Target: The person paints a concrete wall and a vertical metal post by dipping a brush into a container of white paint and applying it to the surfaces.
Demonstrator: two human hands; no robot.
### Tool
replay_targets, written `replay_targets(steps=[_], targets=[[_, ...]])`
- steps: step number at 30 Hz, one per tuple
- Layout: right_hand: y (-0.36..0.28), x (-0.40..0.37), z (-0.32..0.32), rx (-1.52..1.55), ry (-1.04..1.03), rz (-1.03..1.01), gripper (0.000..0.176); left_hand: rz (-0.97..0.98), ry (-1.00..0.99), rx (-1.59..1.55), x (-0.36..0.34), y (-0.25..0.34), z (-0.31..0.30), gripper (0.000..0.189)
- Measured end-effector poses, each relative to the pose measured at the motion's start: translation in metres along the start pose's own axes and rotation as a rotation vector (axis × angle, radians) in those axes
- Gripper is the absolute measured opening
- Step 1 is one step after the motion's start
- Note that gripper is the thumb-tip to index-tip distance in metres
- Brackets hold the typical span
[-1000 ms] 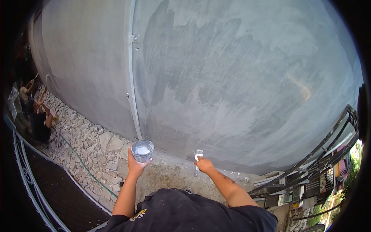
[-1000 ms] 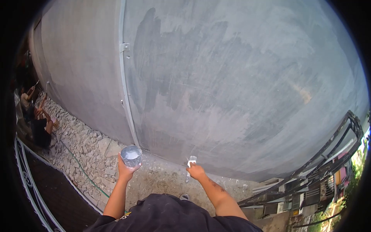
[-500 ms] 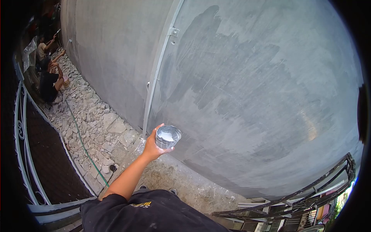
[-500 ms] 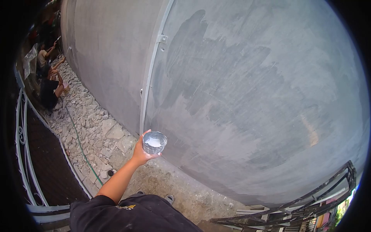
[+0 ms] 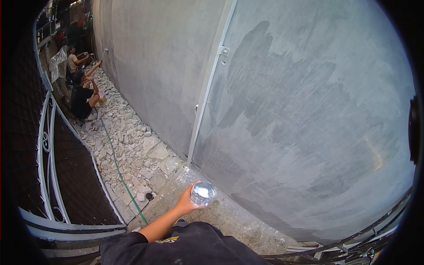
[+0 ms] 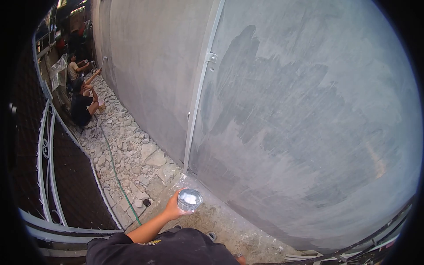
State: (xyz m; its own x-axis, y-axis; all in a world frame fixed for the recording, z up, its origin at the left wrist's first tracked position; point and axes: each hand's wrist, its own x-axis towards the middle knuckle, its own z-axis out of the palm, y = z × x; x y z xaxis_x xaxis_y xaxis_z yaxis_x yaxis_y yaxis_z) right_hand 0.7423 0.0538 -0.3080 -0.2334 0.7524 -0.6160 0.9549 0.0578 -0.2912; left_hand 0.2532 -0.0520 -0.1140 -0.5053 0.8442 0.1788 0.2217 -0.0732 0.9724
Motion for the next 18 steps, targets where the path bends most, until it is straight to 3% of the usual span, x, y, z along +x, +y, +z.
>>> replay_targets(steps=[3, 5, 11, 14, 16, 18], targets=[[-0.021, 0.008, 0.026, 0.077, -0.001, 0.022, 0.027, -0.150, -0.035, 0.036, -0.049, -0.005, -0.023, 0.097], [-0.048, 0.041, 0.024, 0.316, 0.045, -0.194, 0.021, -0.173, 0.005, 0.141, -0.075, -0.010, -0.038, 0.096], [-0.233, 0.031, -0.047, 0.210, 0.034, -0.555, 0.023, -0.288, 0.192, 0.090, -0.112, -0.002, -0.069, 0.094], [-0.288, 0.033, -0.047, 0.137, -0.072, -0.715, 0.029, -0.269, 0.260, 0.131, -0.125, -0.017, -0.084, 0.094], [-0.317, 0.039, -0.043, 0.030, -0.039, -1.003, 0.029, -0.299, 0.281, 0.156, -0.124, -0.003, -0.095, 0.094], [-0.345, 0.030, -0.046, -0.003, -0.085, -1.033, 0.030, -0.287, 0.319, 0.247, -0.131, -0.012, -0.103, 0.095]])
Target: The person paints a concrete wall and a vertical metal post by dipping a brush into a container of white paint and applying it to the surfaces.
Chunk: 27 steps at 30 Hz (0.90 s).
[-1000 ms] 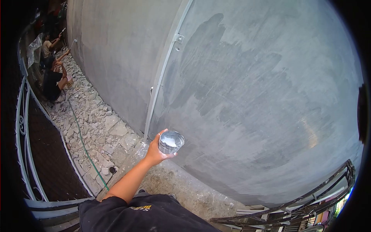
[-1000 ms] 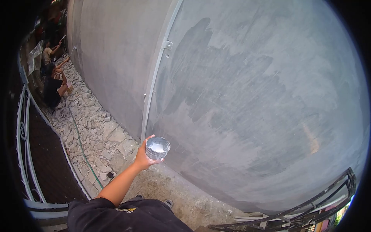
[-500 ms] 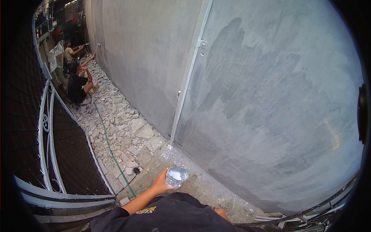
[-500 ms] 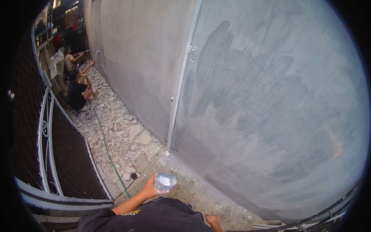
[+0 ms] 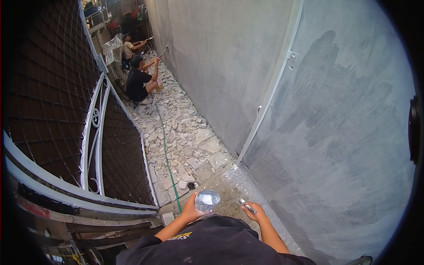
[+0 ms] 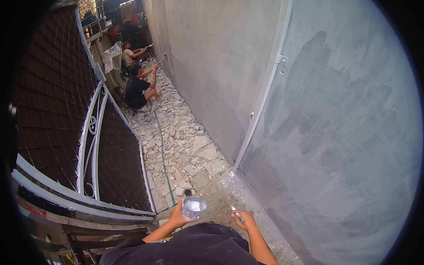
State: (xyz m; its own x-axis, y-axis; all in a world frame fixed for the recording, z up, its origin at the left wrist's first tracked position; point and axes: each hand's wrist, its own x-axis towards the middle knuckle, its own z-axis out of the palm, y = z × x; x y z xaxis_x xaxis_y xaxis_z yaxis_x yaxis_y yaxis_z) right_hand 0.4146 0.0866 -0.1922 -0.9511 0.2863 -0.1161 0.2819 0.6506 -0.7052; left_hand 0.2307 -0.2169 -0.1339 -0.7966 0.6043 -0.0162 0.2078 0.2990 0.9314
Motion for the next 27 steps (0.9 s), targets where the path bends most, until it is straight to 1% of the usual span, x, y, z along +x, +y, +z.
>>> replay_targets(steps=[2, 4, 6, 8, 10, 11, 13, 15, 17, 19, 20, 22, 23, 26, 27], targets=[[-0.026, 0.012, -0.007, 0.079, -0.081, 0.051, 0.030, -0.020, 0.024, 0.034, 0.003, 0.009, -0.009, 0.095], [-0.033, 0.019, -0.007, 0.127, -0.070, 0.041, 0.029, 0.003, 0.032, -0.028, 0.011, 0.015, -0.017, 0.094], [-0.033, 0.016, -0.007, 0.140, -0.054, 0.062, 0.028, -0.001, 0.015, -0.013, 0.018, 0.011, -0.021, 0.093], [-0.027, 0.011, -0.003, 0.164, 0.000, 0.047, 0.028, 0.083, 0.081, 0.030, 0.031, 0.019, -0.028, 0.093], [-0.034, 0.005, -0.016, 0.221, -0.048, 0.240, 0.027, 0.086, 0.042, 0.038, 0.043, 0.027, -0.036, 0.093], [-0.034, 0.003, -0.021, 0.236, -0.030, 0.243, 0.027, 0.097, 0.043, 0.054, 0.050, 0.034, -0.040, 0.093], [-0.031, -0.008, -0.026, 0.237, 0.004, 0.349, 0.026, 0.118, 0.017, 0.073, 0.060, 0.037, -0.045, 0.094], [-0.022, -0.019, -0.030, 0.254, 0.091, 0.362, 0.026, 0.190, 0.001, 0.046, 0.075, 0.038, -0.045, 0.092], [-0.013, -0.035, -0.038, 0.256, 0.172, 0.382, 0.026, 0.219, -0.019, 0.050, 0.092, 0.043, -0.039, 0.092], [-0.008, -0.053, -0.046, 0.170, 0.307, 0.449, 0.024, 0.236, -0.008, 0.089, 0.107, 0.042, -0.030, 0.089], [0.000, -0.064, -0.047, 0.164, 0.324, 0.469, 0.024, 0.244, -0.030, 0.077, 0.112, 0.043, -0.024, 0.089], [0.022, -0.087, -0.050, 0.218, 0.492, 0.517, 0.022, 0.303, -0.036, 0.050, 0.127, 0.054, -0.008, 0.090], [0.032, -0.099, -0.052, 0.175, 0.544, 0.515, 0.019, 0.332, -0.061, 0.012, 0.133, 0.061, 0.000, 0.091], [0.047, -0.137, -0.062, 0.173, 0.622, 0.602, 0.019, 0.286, -0.125, -0.003, 0.144, 0.064, 0.024, 0.092], [0.040, -0.146, -0.070, 0.132, 0.628, 0.656, 0.016, 0.303, -0.137, -0.011, 0.146, 0.069, 0.030, 0.093]])
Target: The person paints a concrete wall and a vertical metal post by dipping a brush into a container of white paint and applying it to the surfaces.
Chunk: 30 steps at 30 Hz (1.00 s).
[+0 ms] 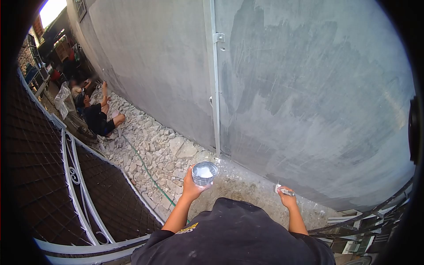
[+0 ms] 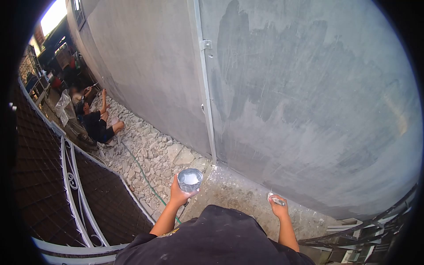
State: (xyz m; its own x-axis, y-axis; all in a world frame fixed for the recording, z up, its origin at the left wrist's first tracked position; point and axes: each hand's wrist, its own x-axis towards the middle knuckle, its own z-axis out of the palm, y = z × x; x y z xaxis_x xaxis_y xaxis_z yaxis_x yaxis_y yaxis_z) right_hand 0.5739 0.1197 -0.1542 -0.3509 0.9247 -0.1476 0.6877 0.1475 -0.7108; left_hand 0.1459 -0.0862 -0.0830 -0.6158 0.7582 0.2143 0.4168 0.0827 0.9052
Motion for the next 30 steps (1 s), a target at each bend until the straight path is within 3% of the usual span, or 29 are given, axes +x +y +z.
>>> replay_targets(steps=[3, 6, 10, 13, 15, 22, 24, 30], targets=[[0.014, -0.006, -0.019, -0.099, 0.125, -0.077, 0.015, 0.023, -0.032, -0.045, 0.012, 0.012, 0.015, 0.094], [0.020, 0.001, -0.025, -0.056, 0.113, -0.087, 0.014, 0.015, -0.042, -0.073, 0.024, 0.015, 0.027, 0.094], [-0.027, 0.021, -0.021, -0.213, -0.047, -0.048, 0.014, 0.066, -0.040, -0.094, 0.032, 0.023, 0.036, 0.092], [-0.055, 0.035, -0.004, -0.262, -0.140, -0.192, 0.015, 0.050, -0.048, -0.074, 0.034, 0.025, 0.034, 0.090], [-0.079, 0.049, 0.005, -0.259, -0.161, -0.480, 0.016, 0.013, -0.058, -0.103, 0.036, 0.025, 0.031, 0.089], [-0.156, 0.113, 0.041, -0.493, -0.344, -0.544, 0.025, 0.012, 0.054, -0.147, 0.049, 0.008, 0.027, 0.086], [-0.166, 0.142, 0.068, -0.492, -0.361, -0.704, 0.022, 0.017, 0.090, -0.139, 0.054, -0.006, 0.024, 0.085], [-0.257, 0.192, 0.104, -0.532, -0.383, -0.691, 0.033, -0.117, 0.312, -0.141, 0.048, -0.022, 0.000, 0.087]])
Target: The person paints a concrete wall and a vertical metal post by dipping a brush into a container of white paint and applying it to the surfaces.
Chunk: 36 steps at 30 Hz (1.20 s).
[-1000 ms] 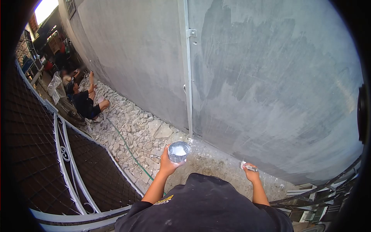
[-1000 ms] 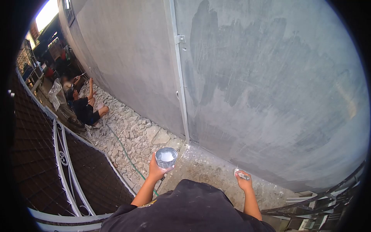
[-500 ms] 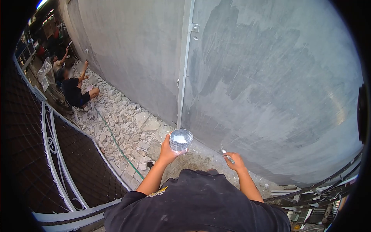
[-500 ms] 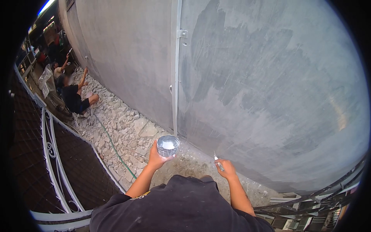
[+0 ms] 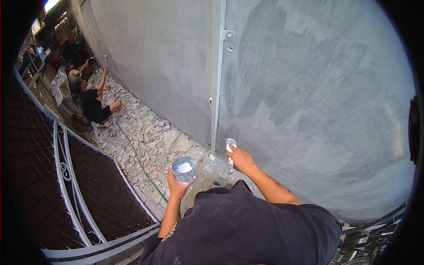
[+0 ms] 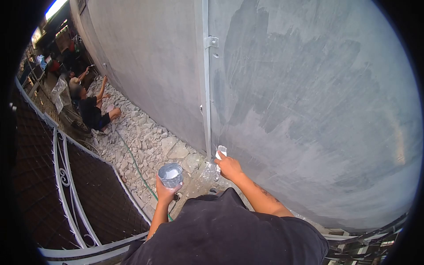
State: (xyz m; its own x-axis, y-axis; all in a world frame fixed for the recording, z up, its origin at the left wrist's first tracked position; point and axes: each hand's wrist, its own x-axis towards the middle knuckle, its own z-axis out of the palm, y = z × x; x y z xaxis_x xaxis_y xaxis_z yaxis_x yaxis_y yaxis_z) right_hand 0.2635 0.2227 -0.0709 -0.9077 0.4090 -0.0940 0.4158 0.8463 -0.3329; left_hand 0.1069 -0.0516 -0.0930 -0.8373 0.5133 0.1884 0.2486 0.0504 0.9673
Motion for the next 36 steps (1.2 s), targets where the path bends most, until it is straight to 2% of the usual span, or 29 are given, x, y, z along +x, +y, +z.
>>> replay_targets(steps=[1, 3, 4, 6, 9, 11, 13, 15, 17, 19, 23, 25, 26, 28, 29, 32, 33, 35, 36], targets=[[-0.001, 0.013, -0.004, 0.017, -0.003, -0.006, 0.033, -0.003, 0.001, 0.018, -0.001, 0.002, -0.008, 0.087], [0.002, 0.036, -0.014, -0.163, 0.154, -0.128, 0.028, -0.113, 0.057, 0.031, 0.001, 0.009, -0.021, 0.087], [0.004, 0.045, -0.015, -0.154, 0.152, -0.135, 0.028, -0.126, 0.056, -0.028, 0.003, 0.015, -0.024, 0.087], [0.012, 0.068, -0.014, -0.132, 0.301, -0.128, 0.022, -0.132, 0.075, -0.003, 0.007, 0.023, -0.031, 0.087], [0.022, 0.092, -0.013, -0.063, 0.305, -0.105, 0.018, -0.134, 0.118, -0.038, 0.011, 0.025, -0.033, 0.088], [0.028, 0.102, -0.014, -0.037, 0.272, -0.085, 0.020, -0.110, 0.161, 0.114, 0.016, 0.021, -0.033, 0.085], [0.029, 0.111, -0.027, -0.012, 0.234, -0.066, 0.022, -0.116, 0.166, 0.058, 0.023, 0.021, -0.027, 0.085], [0.025, 0.114, -0.047, -0.028, 0.371, -0.050, 0.021, -0.130, 0.149, 0.113, 0.030, 0.029, -0.024, 0.085], [0.006, 0.106, -0.088, 0.045, 0.370, -0.008, 0.017, -0.112, 0.121, 0.100, 0.040, 0.038, -0.021, 0.085], [-0.011, 0.096, -0.122, -0.018, 0.619, -0.123, 0.013, -0.084, 0.053, 0.065, 0.051, 0.043, -0.018, 0.086], [-0.030, 0.082, -0.146, -0.047, 0.658, -0.149, 0.013, -0.051, -0.052, 0.001, 0.087, 0.048, -0.009, 0.086], [-0.032, 0.080, -0.133, 0.013, 0.442, -0.075, 0.017, -0.037, -0.103, 0.035, 0.108, 0.040, -0.007, 0.085], [-0.030, 0.083, -0.123, 0.011, 0.453, -0.060, 0.017, -0.020, -0.128, 0.050, 0.118, 0.036, -0.008, 0.085], [-0.026, 0.091, -0.110, -0.005, 0.300, 0.074, 0.020, 0.005, -0.179, 0.039, 0.138, 0.038, -0.002, 0.086], [-0.021, 0.094, -0.105, -0.007, 0.301, 0.087, 0.020, 0.018, -0.215, 0.033, 0.145, 0.040, -0.001, 0.086], [-0.024, 0.096, -0.125, -0.004, 0.533, 0.039, 0.017, 0.024, -0.285, 0.061, 0.165, 0.045, -0.003, 0.086], [-0.036, 0.090, -0.145, 0.000, 0.523, 0.059, 0.017, 0.033, -0.309, 0.092, 0.169, 0.048, -0.004, 0.086], [-0.057, 0.082, -0.180, -0.062, 0.782, -0.032, 0.012, 0.023, -0.357, 0.040, 0.176, 0.048, -0.008, 0.086], [-0.059, 0.082, -0.181, -0.075, 0.788, -0.015, 0.012, 0.053, -0.381, 0.043, 0.182, 0.048, -0.010, 0.086]])
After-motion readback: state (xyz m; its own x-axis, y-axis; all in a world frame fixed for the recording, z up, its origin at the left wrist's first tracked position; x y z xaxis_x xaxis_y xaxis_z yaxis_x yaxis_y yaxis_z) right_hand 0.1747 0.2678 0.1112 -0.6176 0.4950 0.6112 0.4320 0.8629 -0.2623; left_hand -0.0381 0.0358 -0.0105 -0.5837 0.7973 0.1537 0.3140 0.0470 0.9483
